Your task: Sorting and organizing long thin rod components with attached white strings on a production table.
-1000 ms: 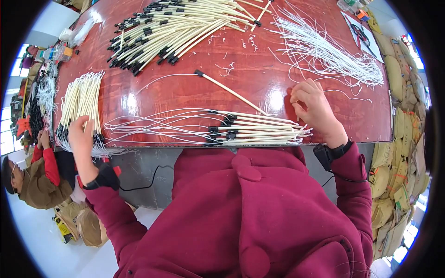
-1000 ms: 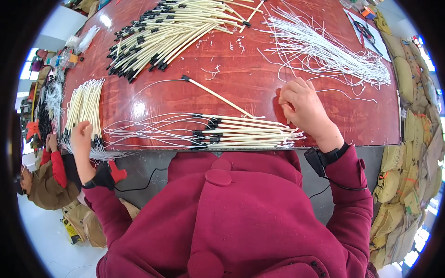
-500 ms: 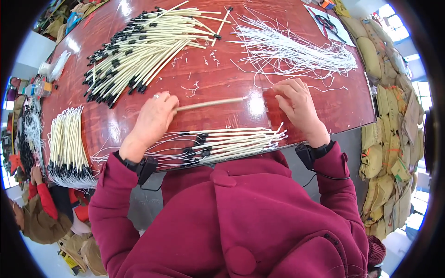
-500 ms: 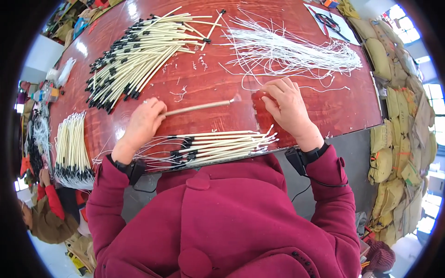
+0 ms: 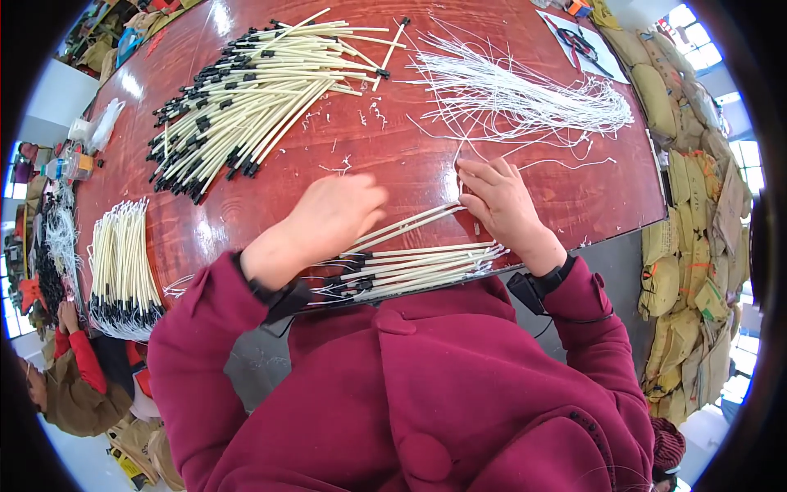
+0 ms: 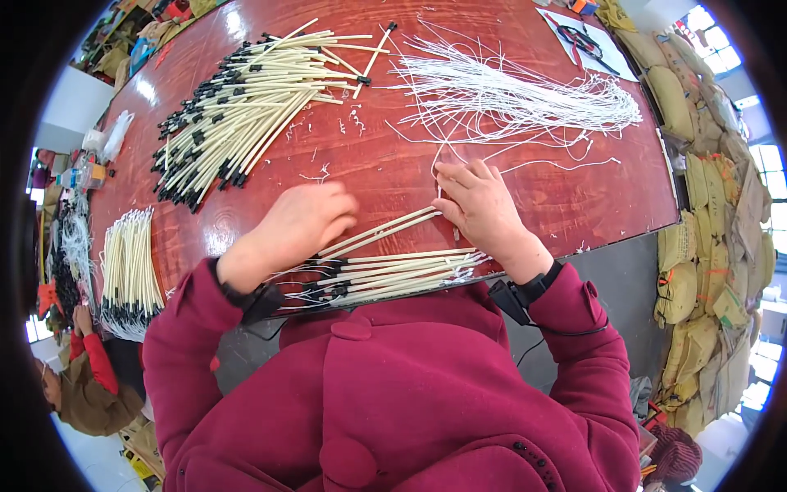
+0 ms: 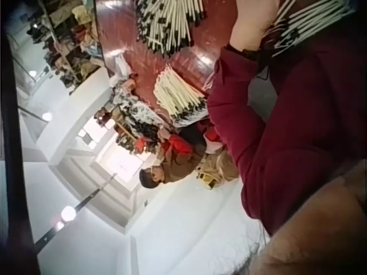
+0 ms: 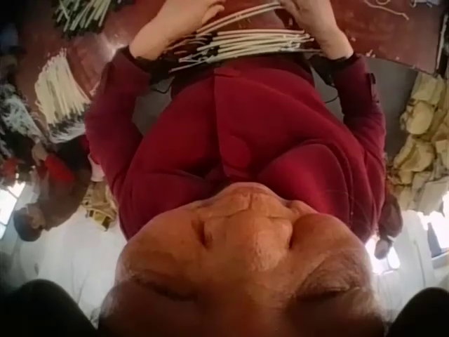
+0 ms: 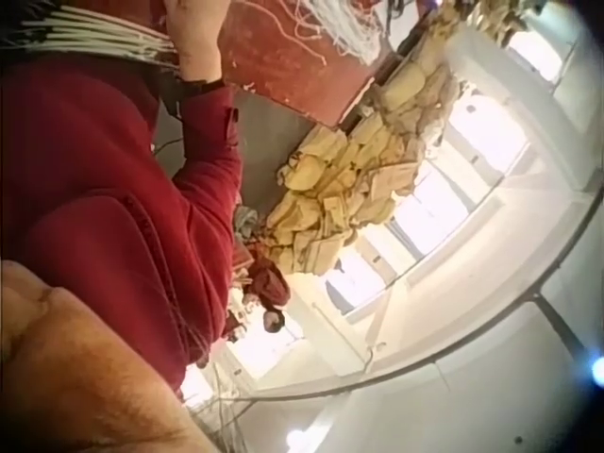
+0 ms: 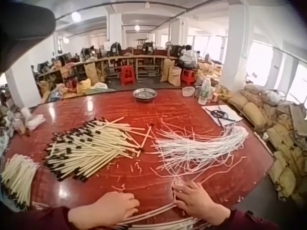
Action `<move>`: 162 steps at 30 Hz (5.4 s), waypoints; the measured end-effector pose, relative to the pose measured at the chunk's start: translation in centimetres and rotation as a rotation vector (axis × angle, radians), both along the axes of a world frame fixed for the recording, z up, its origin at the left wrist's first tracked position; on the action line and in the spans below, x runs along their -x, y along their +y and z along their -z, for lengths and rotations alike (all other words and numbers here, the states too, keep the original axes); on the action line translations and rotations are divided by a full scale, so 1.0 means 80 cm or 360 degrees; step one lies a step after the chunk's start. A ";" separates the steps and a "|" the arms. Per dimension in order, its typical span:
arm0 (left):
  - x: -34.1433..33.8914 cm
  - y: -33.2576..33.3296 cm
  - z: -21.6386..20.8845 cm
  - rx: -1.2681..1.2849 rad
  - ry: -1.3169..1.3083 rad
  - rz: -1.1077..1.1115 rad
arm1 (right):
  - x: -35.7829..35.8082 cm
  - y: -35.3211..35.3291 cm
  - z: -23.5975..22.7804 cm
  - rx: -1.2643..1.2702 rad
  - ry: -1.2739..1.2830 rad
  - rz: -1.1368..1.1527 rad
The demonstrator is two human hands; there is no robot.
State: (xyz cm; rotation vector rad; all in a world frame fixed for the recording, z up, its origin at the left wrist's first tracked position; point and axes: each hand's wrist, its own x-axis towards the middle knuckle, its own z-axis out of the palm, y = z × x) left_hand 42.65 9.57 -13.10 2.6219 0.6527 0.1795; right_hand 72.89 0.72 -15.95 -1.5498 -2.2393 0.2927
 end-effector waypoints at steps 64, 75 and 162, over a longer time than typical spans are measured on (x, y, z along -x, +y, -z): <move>0.083 0.087 0.002 -0.0693 -0.0033 -0.0899 | 0.051 -0.013 -0.012 0.0054 -0.0006 -0.0094; 0.081 0.073 0.030 -0.0927 -0.0004 -0.0779 | 0.067 -0.022 -0.009 0.0025 0.0083 -0.0051; 0.179 -0.058 0.030 -0.0205 -0.0382 -0.0835 | 0.167 0.057 0.000 -0.0296 -0.0155 -0.0500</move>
